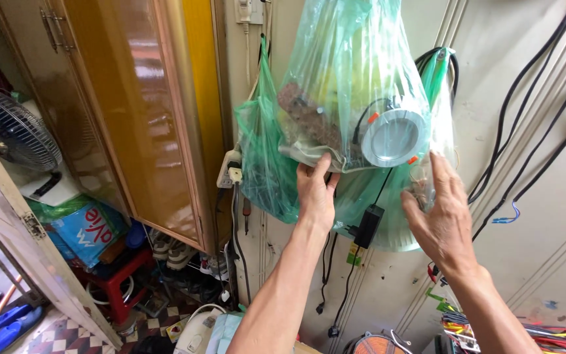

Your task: The person retrieves a green plastic bag from a wall hook and opens it on a cluttered workbench. They remove several circuit boards, inspect them by turning them over, and place some into a yellow bag. The person uses pliers to trim wires from one board, then returns the board to the green bag and hangs the bag back on the wall.

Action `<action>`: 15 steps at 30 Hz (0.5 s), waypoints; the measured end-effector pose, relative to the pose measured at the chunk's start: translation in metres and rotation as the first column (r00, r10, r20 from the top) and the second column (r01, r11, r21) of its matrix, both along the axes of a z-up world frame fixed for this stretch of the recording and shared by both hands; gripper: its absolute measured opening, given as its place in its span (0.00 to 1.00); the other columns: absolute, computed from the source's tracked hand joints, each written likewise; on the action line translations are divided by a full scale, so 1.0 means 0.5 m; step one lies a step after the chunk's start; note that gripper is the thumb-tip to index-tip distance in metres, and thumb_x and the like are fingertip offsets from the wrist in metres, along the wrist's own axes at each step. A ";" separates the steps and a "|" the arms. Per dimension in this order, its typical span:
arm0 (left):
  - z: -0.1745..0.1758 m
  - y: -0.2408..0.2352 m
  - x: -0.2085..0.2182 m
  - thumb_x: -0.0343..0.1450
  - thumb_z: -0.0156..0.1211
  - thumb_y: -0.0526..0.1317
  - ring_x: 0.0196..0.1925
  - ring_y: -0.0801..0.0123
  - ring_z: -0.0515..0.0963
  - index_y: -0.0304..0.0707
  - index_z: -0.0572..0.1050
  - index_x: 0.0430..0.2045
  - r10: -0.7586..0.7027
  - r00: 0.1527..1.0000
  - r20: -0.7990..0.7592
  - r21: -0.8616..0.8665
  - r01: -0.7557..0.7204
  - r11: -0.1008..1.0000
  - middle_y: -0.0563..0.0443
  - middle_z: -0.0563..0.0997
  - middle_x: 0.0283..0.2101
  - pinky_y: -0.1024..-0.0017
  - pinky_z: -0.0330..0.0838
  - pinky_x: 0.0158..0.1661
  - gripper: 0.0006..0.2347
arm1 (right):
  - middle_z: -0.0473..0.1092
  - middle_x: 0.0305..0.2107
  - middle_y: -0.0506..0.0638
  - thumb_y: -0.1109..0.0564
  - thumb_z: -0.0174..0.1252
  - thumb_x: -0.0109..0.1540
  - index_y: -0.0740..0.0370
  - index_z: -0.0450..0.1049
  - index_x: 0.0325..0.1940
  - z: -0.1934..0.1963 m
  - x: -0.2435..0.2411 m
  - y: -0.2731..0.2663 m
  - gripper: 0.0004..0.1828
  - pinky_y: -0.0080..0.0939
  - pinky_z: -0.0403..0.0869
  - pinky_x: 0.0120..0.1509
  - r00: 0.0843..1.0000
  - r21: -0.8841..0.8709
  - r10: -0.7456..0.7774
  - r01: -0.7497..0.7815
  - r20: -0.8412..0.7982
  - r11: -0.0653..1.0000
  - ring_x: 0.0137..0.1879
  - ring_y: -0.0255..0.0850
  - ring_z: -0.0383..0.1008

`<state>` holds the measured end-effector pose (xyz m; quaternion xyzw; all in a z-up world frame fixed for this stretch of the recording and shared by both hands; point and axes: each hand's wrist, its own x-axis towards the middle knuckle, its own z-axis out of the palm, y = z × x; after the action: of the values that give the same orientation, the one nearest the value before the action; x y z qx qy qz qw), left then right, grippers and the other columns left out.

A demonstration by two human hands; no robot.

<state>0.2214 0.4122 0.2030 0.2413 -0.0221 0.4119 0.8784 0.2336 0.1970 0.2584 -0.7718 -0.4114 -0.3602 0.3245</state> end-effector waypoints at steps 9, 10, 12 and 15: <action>0.026 -0.016 -0.042 0.66 0.64 0.37 0.63 0.60 0.70 0.42 0.57 0.63 0.054 0.998 -0.042 0.062 -0.051 0.997 0.49 0.68 0.65 0.54 0.65 0.63 0.30 | 0.48 0.74 0.66 0.50 0.62 0.57 0.60 0.53 0.78 0.027 0.010 0.037 0.47 0.56 0.57 0.75 0.973 -0.110 -0.014 -0.012 -0.231 0.994 0.76 0.62 0.52; 0.029 -0.010 -0.034 0.66 0.64 0.37 0.63 0.60 0.70 0.42 0.57 0.63 0.049 0.998 -0.041 0.063 -0.046 0.997 0.49 0.68 0.65 0.54 0.65 0.63 0.30 | 0.48 0.74 0.66 0.50 0.62 0.57 0.60 0.53 0.78 0.031 0.020 0.033 0.47 0.56 0.57 0.75 0.973 -0.108 -0.019 -0.006 -0.230 0.994 0.76 0.62 0.52; 0.018 0.001 -0.031 0.70 0.62 0.38 0.62 0.62 0.74 0.41 0.58 0.64 0.015 0.988 -0.157 0.048 -0.007 0.999 0.51 0.69 0.63 0.58 0.69 0.63 0.27 | 0.49 0.75 0.64 0.49 0.62 0.57 0.59 0.54 0.77 0.028 0.030 0.027 0.45 0.55 0.59 0.76 0.966 -0.115 0.035 -0.066 -0.256 0.991 0.76 0.59 0.54; -0.009 0.017 -0.016 0.71 0.58 0.39 0.57 0.61 0.75 0.41 0.62 0.63 -0.059 0.996 -0.066 0.027 0.061 0.998 0.48 0.74 0.58 0.59 0.72 0.57 0.24 | 0.55 0.72 0.62 0.48 0.61 0.57 0.57 0.55 0.77 0.046 -0.014 0.013 0.45 0.54 0.59 0.76 0.936 -0.141 0.020 -0.074 -0.353 0.987 0.75 0.57 0.58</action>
<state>0.2133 0.4205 0.1986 0.2665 -0.0067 0.3768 0.8871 0.2265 0.2036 0.2815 -0.8359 -0.3919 -0.1768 0.3413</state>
